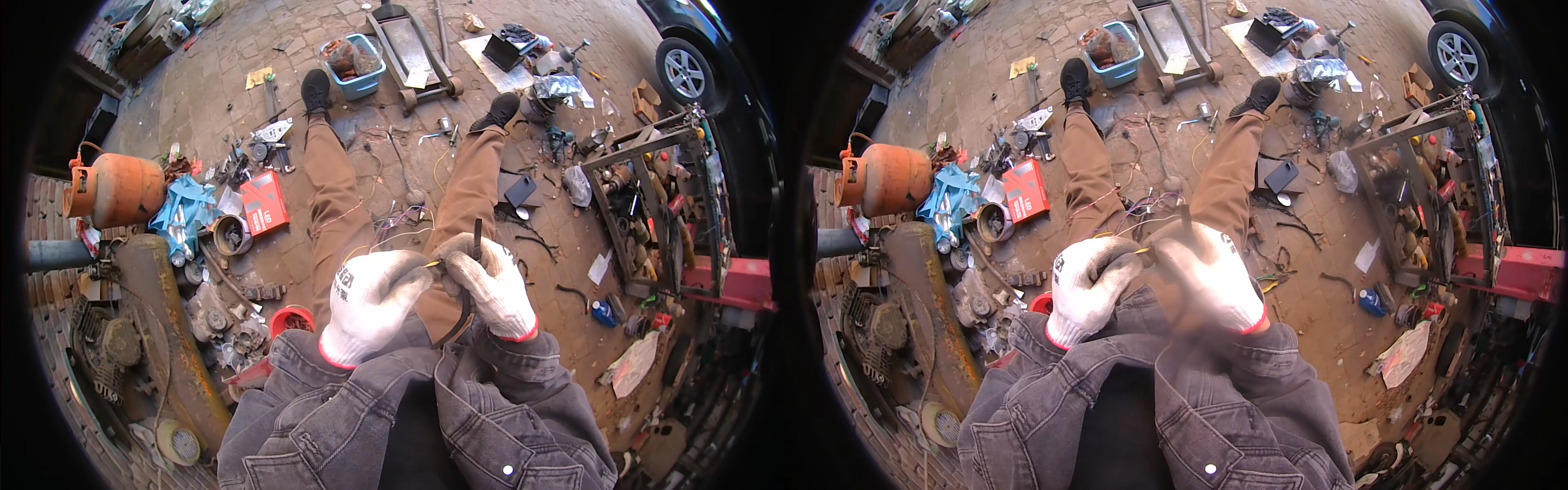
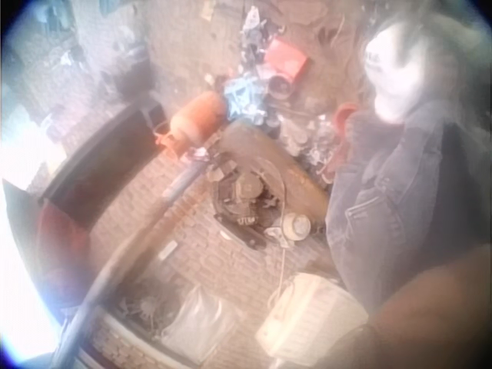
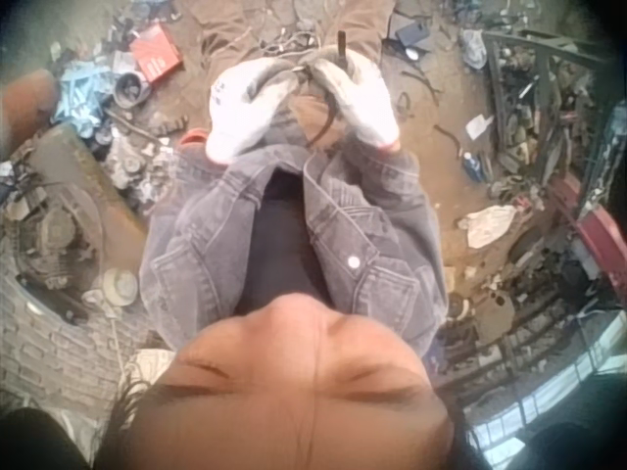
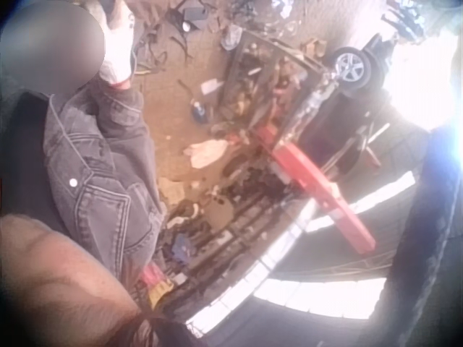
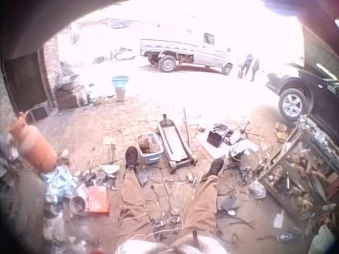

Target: The person strips insulation from several colored wires, twists the exposed strands, and wraps the connections with black electrical tape. The person repeats this process for multiple wire pairs in a cluttered workshop setting.

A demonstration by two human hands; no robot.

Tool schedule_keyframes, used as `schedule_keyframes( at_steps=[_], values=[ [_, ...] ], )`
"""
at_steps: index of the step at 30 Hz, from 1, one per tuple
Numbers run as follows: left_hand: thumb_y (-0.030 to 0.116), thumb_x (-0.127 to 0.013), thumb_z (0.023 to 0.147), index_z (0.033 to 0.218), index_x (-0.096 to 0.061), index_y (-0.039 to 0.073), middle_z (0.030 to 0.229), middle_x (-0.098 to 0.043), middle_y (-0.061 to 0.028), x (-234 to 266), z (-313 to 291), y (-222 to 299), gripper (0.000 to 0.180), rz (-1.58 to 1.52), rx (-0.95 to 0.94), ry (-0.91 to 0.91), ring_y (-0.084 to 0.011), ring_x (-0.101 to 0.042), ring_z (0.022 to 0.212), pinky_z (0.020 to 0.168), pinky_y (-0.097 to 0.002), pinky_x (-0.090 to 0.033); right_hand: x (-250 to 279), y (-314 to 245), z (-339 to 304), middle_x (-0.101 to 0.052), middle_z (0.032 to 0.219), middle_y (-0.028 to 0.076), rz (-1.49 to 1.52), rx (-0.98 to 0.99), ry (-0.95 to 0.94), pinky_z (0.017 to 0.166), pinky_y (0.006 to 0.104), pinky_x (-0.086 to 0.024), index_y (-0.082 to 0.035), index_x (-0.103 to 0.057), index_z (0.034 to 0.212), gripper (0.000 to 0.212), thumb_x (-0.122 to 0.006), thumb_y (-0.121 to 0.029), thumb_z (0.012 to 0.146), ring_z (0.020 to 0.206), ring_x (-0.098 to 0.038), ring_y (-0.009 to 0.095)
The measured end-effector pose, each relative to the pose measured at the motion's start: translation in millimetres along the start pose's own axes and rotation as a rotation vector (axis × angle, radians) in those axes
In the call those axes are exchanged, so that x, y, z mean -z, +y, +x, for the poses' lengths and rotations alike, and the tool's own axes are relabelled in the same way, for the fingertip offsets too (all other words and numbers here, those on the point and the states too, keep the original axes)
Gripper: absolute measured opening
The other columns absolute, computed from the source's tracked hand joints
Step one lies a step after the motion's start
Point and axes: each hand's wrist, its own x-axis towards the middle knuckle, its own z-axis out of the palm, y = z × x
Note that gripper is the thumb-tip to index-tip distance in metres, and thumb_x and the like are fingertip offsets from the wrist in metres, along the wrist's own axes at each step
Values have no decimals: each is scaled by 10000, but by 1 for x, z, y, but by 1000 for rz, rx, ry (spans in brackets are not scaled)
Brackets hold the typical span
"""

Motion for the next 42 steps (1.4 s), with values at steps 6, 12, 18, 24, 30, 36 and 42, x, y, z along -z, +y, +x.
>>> schedule_keyframes(
  at_steps=[6,12,18,24,30,36,42],
  values=[
    [148,-709,877,1031,-723,-16,921,-732,-161,1,-1,-1,225,-88,44,-26,-280,-703,840,773,-360,-538,-4,4,-5,-552,662,-26,142,-161,60,460,201,-350,-37,-655,989,231,-610,-263,1001,508,-457,43],
    [152,-688,892,1042,-714,-22,916,-728,-155,5,-1,-1,232,-189,129,-152,-266,-697,821,758,-356,-532,-6,-2,-12,-586,694,1,182,-154,84,461,199,-347,-21,-645,1010,252,-622,-271,988,504,-457,46],
    [121,-659,885,1058,-694,-26,816,-680,-100,4,-1,-1,229,-426,305,-240,-165,-635,751,704,-318,-503,-3,-7,-17,-652,786,52,299,-149,15,484,216,-389,21,-641,1026,318,-672,-285,945,556,-516,71],
    [124,-674,844,1074,-659,-22,886,-662,-88,5,-2,6,272,-391,269,-215,-148,-623,794,732,-302,-501,-1,-16,-22,-633,800,-3,212,-65,-105,582,230,-460,-31,-653,1122,212,-630,-196,991,667,-569,69],
    [101,-678,801,1120,-605,-40,946,-645,-76,3,-4,14,356,-215,108,-152,-127,-624,859,776,-283,-504,-12,-15,-22,-686,878,102,-47,221,0,646,277,-520,-4,-675,1098,189,-661,-102,937,760,-648,153],
    [29,-645,800,1028,-638,-45,867,-646,-68,-5,-6,7,240,-238,174,-71,-131,-627,797,724,-275,-506,-12,-16,-25,-689,905,101,-75,87,3,711,272,-523,-7,-665,1134,207,-642,-116,960,794,-648,158],
    [10,-633,796,1028,-642,-43,860,-641,-63,-3,-6,0,238,-237,99,-81,-123,-621,789,723,-274,-506,-13,-22,-24,-668,866,21,200,-92,-11,662,253,-500,-23,-667,1139,246,-618,-226,1008,761,-598,80]
  ],
)
